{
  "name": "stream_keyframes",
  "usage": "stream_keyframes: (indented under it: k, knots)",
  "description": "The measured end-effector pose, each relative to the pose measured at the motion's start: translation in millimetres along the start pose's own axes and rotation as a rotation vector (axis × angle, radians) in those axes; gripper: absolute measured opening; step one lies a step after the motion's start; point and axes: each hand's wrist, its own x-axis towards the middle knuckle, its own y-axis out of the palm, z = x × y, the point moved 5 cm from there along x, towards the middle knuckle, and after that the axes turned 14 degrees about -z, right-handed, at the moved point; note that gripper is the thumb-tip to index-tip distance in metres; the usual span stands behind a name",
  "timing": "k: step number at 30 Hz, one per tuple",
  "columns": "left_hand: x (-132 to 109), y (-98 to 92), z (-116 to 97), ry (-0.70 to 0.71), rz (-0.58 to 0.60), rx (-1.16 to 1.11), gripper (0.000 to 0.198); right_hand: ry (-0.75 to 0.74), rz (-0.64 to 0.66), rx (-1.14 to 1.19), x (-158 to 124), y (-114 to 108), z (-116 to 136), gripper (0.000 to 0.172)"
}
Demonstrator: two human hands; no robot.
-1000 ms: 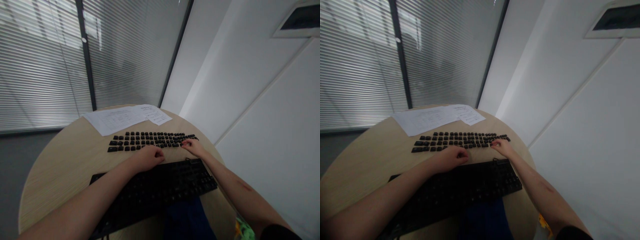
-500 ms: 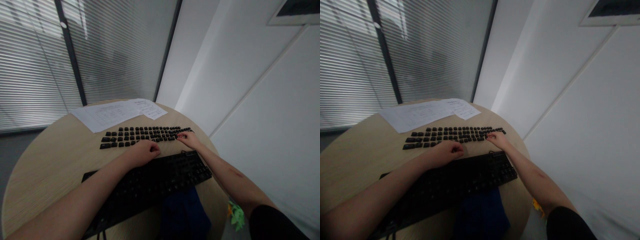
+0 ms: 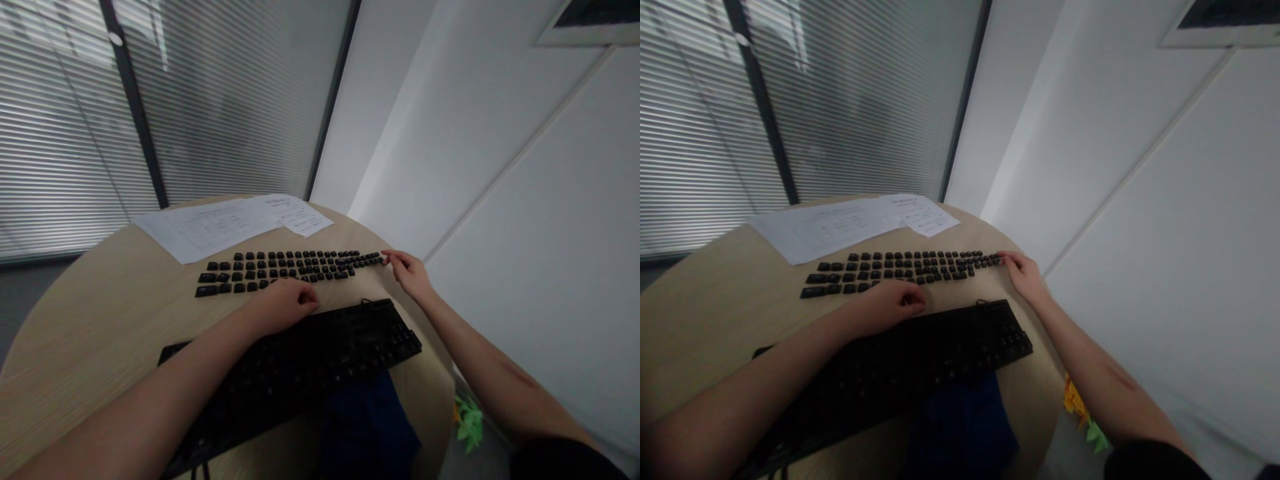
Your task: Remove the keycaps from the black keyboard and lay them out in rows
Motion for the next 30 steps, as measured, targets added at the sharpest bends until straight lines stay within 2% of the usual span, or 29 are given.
stream_keyframes:
  k: [4,7,10,12,14,18,20,23,27,30]
  knots:
    - [1.3,3.5,-1.6,0.018,0.038,0.015,0.019,0.193,-0.056,0.258,-11.0,-47.5,14.3,0.049]
    - [1.4,4.9,-1.5,0.025,0.069,0.033,0.021,0.308,-0.072,0.427,-20.7,-74.9,29.0,0.060]
    - [1.2,5.9,1.0,0.026,0.089,0.031,0.022,0.449,0.030,0.448,-36.0,-87.8,38.0,0.072]
    - [0.6,6.7,2.4,0.031,0.099,0.030,0.023,0.566,0.144,0.466,-51.1,-87.7,40.5,0.071]
    - [-0.5,7.6,2.3,0.040,0.120,0.033,0.024,0.651,0.213,0.525,-66.6,-84.8,42.3,0.062]
    - [-3.9,8.6,-1.1,0.057,0.165,0.057,0.027,0.747,0.245,0.666,-93.1,-75.4,42.3,0.045]
    - [-4.5,8.0,-1.8,0.060,0.157,0.068,0.027,0.794,0.262,0.690,-104.3,-69.9,40.1,0.048]
    - [-4.3,7.8,-0.8,0.062,0.143,0.050,0.027,0.821,0.226,0.721,-114.5,-64.0,37.9,0.056]
    - [-4.1,8.6,1.3,0.063,0.150,0.055,0.025,0.788,0.107,0.801,-118.4,-58.3,38.0,0.044]
    - [-4.2,7.9,0.8,0.063,0.144,0.063,0.024,0.738,0.053,0.714,-121.3,-55.4,34.6,0.045]
